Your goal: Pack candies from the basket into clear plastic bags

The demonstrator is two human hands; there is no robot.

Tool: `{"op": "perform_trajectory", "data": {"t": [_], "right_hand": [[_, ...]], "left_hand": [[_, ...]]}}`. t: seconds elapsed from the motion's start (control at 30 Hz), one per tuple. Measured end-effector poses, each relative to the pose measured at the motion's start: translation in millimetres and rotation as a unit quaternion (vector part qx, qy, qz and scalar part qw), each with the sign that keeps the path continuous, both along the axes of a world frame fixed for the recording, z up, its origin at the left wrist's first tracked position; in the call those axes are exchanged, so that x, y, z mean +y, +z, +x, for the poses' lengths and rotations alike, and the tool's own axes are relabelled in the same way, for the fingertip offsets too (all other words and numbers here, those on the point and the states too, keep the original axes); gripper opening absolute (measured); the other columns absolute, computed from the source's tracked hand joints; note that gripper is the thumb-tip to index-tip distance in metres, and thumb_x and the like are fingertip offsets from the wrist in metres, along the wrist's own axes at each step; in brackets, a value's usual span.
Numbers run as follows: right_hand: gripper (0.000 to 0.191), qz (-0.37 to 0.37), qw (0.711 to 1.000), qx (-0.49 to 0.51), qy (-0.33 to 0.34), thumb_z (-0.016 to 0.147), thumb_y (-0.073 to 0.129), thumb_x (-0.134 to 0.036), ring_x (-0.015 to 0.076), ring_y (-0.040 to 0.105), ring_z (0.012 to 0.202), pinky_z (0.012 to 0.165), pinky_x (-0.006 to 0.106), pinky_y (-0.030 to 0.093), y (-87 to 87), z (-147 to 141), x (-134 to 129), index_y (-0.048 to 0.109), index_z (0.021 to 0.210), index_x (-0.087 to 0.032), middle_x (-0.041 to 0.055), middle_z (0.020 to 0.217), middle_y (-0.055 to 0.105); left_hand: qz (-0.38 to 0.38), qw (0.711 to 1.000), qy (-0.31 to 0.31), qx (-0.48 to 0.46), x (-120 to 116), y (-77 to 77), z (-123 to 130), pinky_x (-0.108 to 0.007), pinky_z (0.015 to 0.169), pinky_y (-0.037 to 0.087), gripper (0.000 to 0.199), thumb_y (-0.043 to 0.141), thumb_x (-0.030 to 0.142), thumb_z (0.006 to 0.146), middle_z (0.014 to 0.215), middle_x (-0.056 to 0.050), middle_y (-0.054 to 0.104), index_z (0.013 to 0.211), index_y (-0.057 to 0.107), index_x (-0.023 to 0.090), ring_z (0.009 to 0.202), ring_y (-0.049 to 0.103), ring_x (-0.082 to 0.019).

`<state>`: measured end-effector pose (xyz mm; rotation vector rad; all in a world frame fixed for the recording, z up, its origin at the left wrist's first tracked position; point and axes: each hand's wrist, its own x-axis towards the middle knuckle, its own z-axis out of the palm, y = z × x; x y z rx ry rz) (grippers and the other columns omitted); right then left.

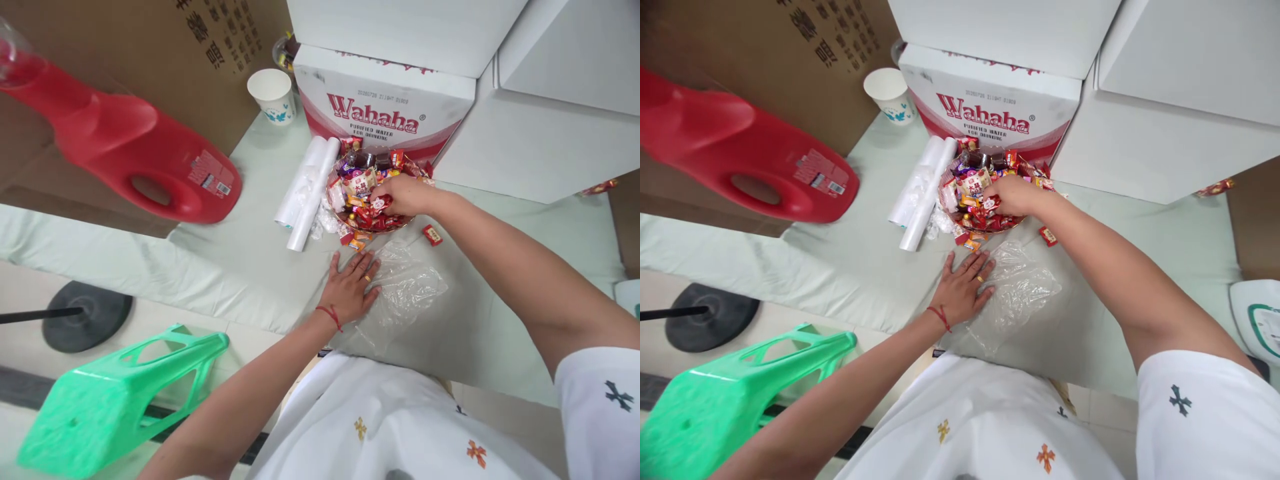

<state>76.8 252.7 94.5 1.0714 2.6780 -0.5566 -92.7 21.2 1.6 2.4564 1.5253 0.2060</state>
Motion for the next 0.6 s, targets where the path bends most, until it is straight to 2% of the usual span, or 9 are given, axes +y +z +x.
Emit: {"op": "perform_trajectory", "data": {"t": [0.1,0.2,0.3,0.37,0.43,0.5,0.6], "right_hand": [[0.043,-0.035,0.995,0.075,-0.061,0.076,0.073,-0.022,0.0264,0.067,0.101,0.092,0.035,0.048,13.8,13,5,0.077,0.119,-0.017,0.0054,0.111,0.077],[0.043,-0.100,0.971,0.178,-0.124,0.074,0.077,-0.035,0.0263,0.066,0.096,0.091,0.038,0.050,36.7,28,0,0.078,0.113,-0.015,0.0079,0.107,0.077],[0.044,-0.159,0.933,0.273,-0.174,0.074,0.079,-0.048,0.0227,0.066,0.089,0.085,0.038,0.053,60.8,43,-17,0.077,0.106,-0.018,0.0071,0.100,0.076],[0.033,-0.182,0.918,0.302,-0.182,0.076,0.079,-0.046,0.0208,0.067,0.085,0.082,0.037,0.054,69.9,52,-35,0.077,0.100,-0.023,0.0042,0.096,0.076],[0.020,-0.211,0.916,0.315,-0.129,0.081,0.077,-0.037,0.0205,0.069,0.089,0.083,0.035,0.055,68.1,56,-60,0.078,0.097,-0.025,0.0037,0.098,0.077],[0.016,-0.218,0.926,0.305,-0.030,0.085,0.073,-0.025,0.0201,0.070,0.091,0.085,0.033,0.055,53.9,55,-89,0.079,0.100,-0.023,0.0060,0.101,0.076],[0.032,-0.191,0.953,0.224,0.075,0.087,0.060,-0.006,0.0187,0.069,0.094,0.085,0.031,0.054,17.7,43,-131,0.079,0.107,-0.021,0.0090,0.106,0.072]], "left_hand": [[-0.005,1.000,-0.001,0.002,0,-0.1,0,-0.068,0.128,0.006,0.061,0.033,0.053,0.106,0.169,-0.009,0.036,0.160,0.041,0.025,0.156,0.034,-0.029],[-0.006,1.000,-0.006,0.003,1,-0.6,0,-0.069,0.128,0.007,0.061,0.032,0.053,0.106,0.169,-0.008,0.035,0.161,0.040,0.025,0.156,0.033,-0.029],[-0.004,1.000,-0.003,-0.005,1,-1.2,0,-0.069,0.128,0.007,0.061,0.034,0.052,0.106,0.169,-0.008,0.036,0.160,0.040,0.026,0.156,0.034,-0.030],[-0.003,1.000,-0.002,-0.017,1,-1.4,0,-0.069,0.128,0.006,0.060,0.035,0.051,0.106,0.169,-0.008,0.037,0.160,0.041,0.025,0.156,0.034,-0.030],[-0.004,1.000,-0.004,-0.028,1,-1.6,-1,-0.069,0.128,0.004,0.060,0.036,0.050,0.106,0.168,-0.009,0.037,0.160,0.041,0.025,0.155,0.034,-0.030],[-0.006,0.999,-0.005,-0.036,1,-1.8,-1,-0.069,0.128,0.003,0.059,0.037,0.050,0.106,0.168,-0.010,0.038,0.159,0.042,0.025,0.155,0.035,-0.030],[-0.012,0.999,-0.008,-0.042,2,-2.3,-1,-0.068,0.128,0.001,0.055,0.037,0.042,0.107,0.167,-0.010,0.039,0.158,0.044,0.025,0.155,0.035,-0.030]]}}
